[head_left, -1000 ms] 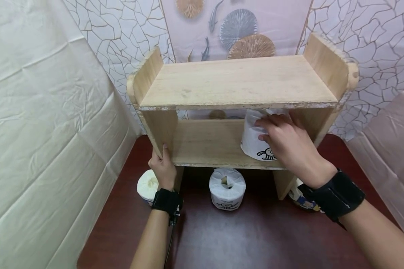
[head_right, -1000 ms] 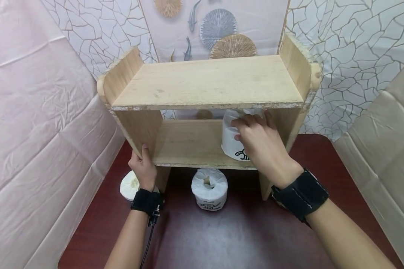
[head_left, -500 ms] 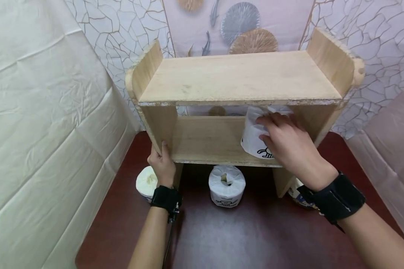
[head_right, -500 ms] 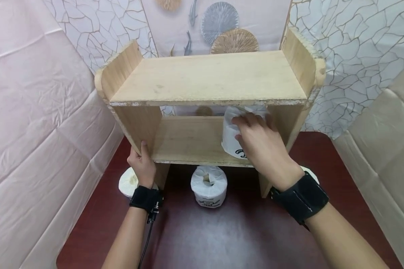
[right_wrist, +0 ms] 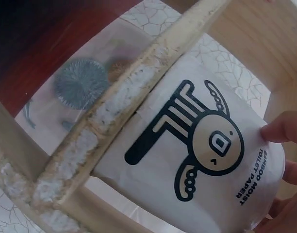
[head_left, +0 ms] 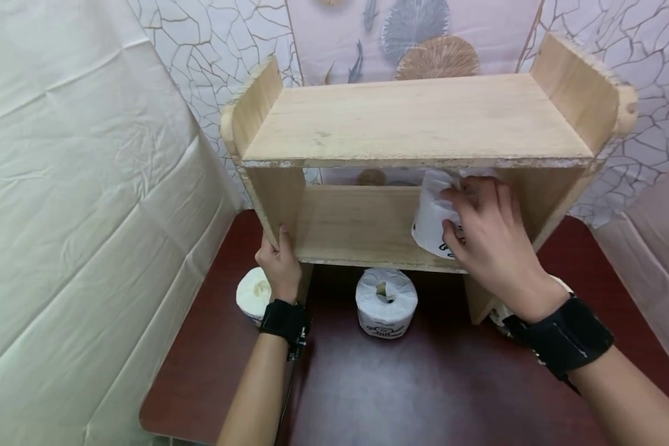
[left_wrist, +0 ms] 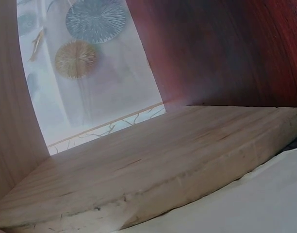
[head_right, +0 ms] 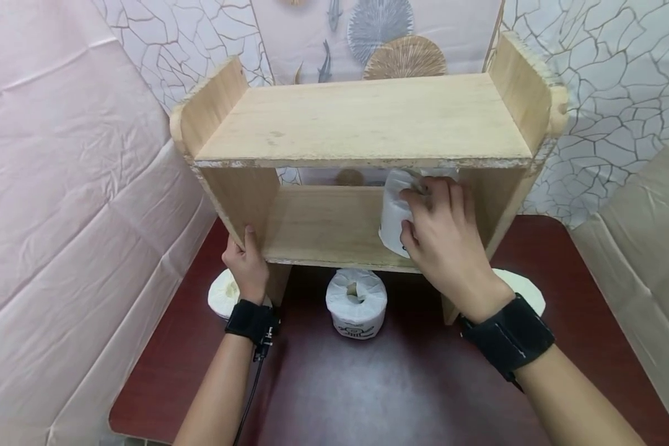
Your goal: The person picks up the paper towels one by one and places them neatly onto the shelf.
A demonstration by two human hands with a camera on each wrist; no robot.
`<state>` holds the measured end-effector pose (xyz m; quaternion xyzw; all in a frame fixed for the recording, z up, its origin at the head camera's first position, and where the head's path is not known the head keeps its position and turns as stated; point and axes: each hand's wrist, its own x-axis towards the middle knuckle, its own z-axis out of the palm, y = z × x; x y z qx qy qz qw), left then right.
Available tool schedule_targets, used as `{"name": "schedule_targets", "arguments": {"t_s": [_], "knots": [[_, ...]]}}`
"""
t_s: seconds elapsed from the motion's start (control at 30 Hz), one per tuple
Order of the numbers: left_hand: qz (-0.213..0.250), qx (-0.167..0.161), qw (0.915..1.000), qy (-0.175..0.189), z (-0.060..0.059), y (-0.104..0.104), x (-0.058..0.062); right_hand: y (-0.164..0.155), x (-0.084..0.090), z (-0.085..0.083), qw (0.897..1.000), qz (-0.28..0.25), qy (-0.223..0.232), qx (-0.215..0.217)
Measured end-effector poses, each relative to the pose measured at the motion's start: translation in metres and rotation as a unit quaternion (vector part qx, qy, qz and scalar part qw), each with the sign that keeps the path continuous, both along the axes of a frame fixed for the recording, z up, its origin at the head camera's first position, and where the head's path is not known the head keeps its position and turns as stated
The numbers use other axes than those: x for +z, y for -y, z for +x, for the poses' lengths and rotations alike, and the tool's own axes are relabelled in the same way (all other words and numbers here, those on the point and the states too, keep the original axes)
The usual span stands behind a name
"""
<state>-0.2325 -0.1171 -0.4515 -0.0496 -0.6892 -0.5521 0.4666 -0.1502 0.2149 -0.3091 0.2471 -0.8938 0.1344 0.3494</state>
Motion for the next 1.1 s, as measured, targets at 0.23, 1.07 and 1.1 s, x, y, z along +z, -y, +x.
{"name": "schedule_targets", "arguments": {"t_s": [0.23,1.07,1.1], "knots": [[-0.010,0.003,0.9999,0.006,0.006,0.004,-0.003,0.001,-0.008,0.001,0.999,-0.029,-0.009,0.014],[-0.007,0.001,0.9999,-0.010,0.001,-0.003,0.001,-0.001,-0.007,0.030,0.959,-0.203,-0.193,0.047],[-0.007,0.003,0.9999,-0.012,0.001,-0.003,0.002,-0.001,-0.007,0.031,0.954,-0.214,-0.203,0.045]]}}
